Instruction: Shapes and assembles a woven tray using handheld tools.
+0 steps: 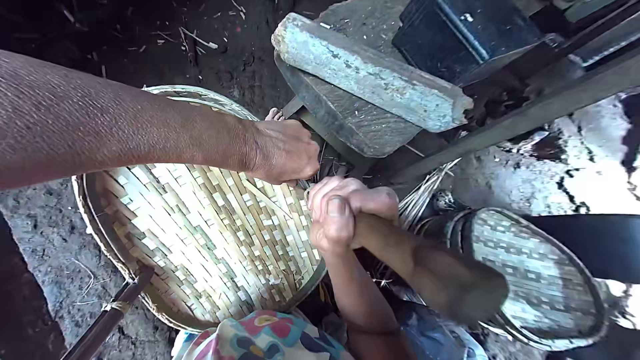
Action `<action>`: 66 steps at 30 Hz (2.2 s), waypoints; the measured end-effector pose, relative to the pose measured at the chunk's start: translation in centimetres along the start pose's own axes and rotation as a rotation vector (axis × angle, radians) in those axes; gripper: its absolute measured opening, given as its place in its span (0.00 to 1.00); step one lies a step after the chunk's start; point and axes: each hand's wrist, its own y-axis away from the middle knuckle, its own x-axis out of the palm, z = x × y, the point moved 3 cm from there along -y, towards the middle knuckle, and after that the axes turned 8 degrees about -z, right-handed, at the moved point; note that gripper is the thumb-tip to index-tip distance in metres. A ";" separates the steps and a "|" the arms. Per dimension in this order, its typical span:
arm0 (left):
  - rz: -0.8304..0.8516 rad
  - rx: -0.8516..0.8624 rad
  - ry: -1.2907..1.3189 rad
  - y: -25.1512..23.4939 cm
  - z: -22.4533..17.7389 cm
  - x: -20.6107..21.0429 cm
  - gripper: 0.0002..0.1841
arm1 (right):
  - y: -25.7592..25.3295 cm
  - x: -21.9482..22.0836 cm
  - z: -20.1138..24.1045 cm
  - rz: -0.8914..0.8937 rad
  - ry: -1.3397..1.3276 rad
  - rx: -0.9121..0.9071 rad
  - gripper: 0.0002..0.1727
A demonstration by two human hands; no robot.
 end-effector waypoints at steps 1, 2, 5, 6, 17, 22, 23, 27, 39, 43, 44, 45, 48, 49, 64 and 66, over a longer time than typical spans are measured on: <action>0.017 -0.010 -0.008 0.0 -0.2 0.0 0.11 | -0.1 0.1 -0.2 -0.024 -0.019 0.016 0.12; 0.012 -0.015 -0.013 0.0 -0.3 -0.1 0.11 | -0.7 0.1 -0.5 -0.098 -0.045 0.053 0.11; 0.042 -0.017 -0.044 0.1 -0.9 -0.3 0.06 | 0.3 0.1 -0.6 -0.072 0.060 0.050 0.12; 0.054 -0.021 -0.053 0.1 -1.0 -0.4 0.05 | 0.8 0.3 -0.6 -0.016 0.066 -0.007 0.12; -0.314 -0.179 -0.090 5.8 0.1 -3.5 0.32 | 0.4 -3.2 0.8 0.090 0.349 0.041 0.19; -0.579 -0.906 -0.083 25.2 -1.0 -5.7 0.37 | 9.6 -13.5 2.9 -0.069 1.166 0.232 0.22; -0.588 -1.102 0.038 29.2 -2.8 -3.4 0.39 | 11.6 -14.7 3.3 -0.015 1.213 0.417 0.25; -0.815 -1.649 0.876 35.8 -11.2 12.2 0.34 | 17.6 -13.7 5.5 0.095 0.755 0.887 0.34; -1.906 -1.013 1.798 23.1 -13.5 16.9 0.34 | 11.7 -7.4 6.4 0.207 0.635 0.709 0.34; -2.001 -0.539 1.648 25.4 -11.9 11.2 0.45 | 11.7 -3.0 5.1 0.019 0.344 0.787 0.29; -2.056 -0.444 1.597 25.8 -11.9 10.5 0.47 | 12.5 -1.7 5.0 -0.054 0.291 0.843 0.28; -2.072 -0.485 1.508 26.1 -12.6 10.3 0.53 | 13.4 -0.5 5.0 -0.110 0.247 0.893 0.28; -2.047 -0.893 1.286 25.6 -16.4 12.8 0.56 | 15.1 1.5 4.8 -0.199 0.146 0.911 0.28; -2.007 -0.922 1.310 24.8 -17.5 13.9 0.48 | 15.1 1.8 4.8 -0.210 0.131 0.897 0.28; -2.183 -0.500 1.536 21.4 -7.6 3.4 0.17 | -17.2 -8.2 6.0 0.297 0.939 0.089 0.36; -2.189 -0.485 1.531 20.7 -6.8 1.9 0.18 | -22.3 -10.3 2.5 0.365 1.154 0.272 0.49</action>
